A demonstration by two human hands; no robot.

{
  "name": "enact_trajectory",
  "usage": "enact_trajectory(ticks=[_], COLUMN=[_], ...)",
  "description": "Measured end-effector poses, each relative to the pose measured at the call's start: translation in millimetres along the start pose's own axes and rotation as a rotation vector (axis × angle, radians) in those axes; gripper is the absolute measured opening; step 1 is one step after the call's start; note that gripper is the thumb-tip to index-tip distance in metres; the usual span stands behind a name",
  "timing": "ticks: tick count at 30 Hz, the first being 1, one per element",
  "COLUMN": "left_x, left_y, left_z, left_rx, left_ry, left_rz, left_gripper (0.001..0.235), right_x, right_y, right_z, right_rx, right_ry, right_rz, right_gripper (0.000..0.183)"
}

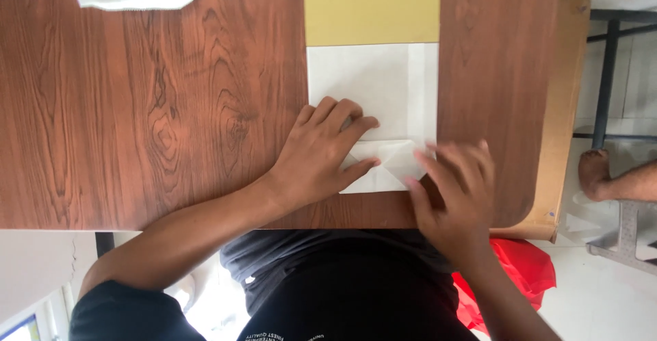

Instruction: The person folds a white paper bag on a wooden table, applying glue with a wooden stick to the flaps and pressing them down to seal the bag. The person then picks up the sealed bag and places it on a stack of other bags.

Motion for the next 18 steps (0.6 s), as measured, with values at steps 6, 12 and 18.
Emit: enact_trajectory(ticks=[6, 12, 18], left_x=[1, 5, 24], left_y=[1, 16, 4], left_z=[4, 10, 39], left_rx=[0.015, 0.043, 0.049], left_ry=[0.019, 0.042, -0.047], left_rz=[-0.036, 0.135, 0.05], left_gripper=[0.035, 0.026, 0.038], right_x=[-16, -19, -15], right_y=[-19, -18, -18], right_z=[-31, -25, -8], right_rx=[-0.251, -0.214, -0.003], right_ry=[-0.002, -0.023, 0.07], right_rz=[0.125, 0.064, 0.009], right_gripper=[0.056, 0.036, 0.022])
Point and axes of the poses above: each hand's wrist, its own z-axis away from the middle knuckle, its own y-axis out of the back of the hand, x = y × z, the point moved 5 cm from there along -z, towards the middle knuckle, and after that the axes turned 15 degrees about -y, right-handed, at the moved point
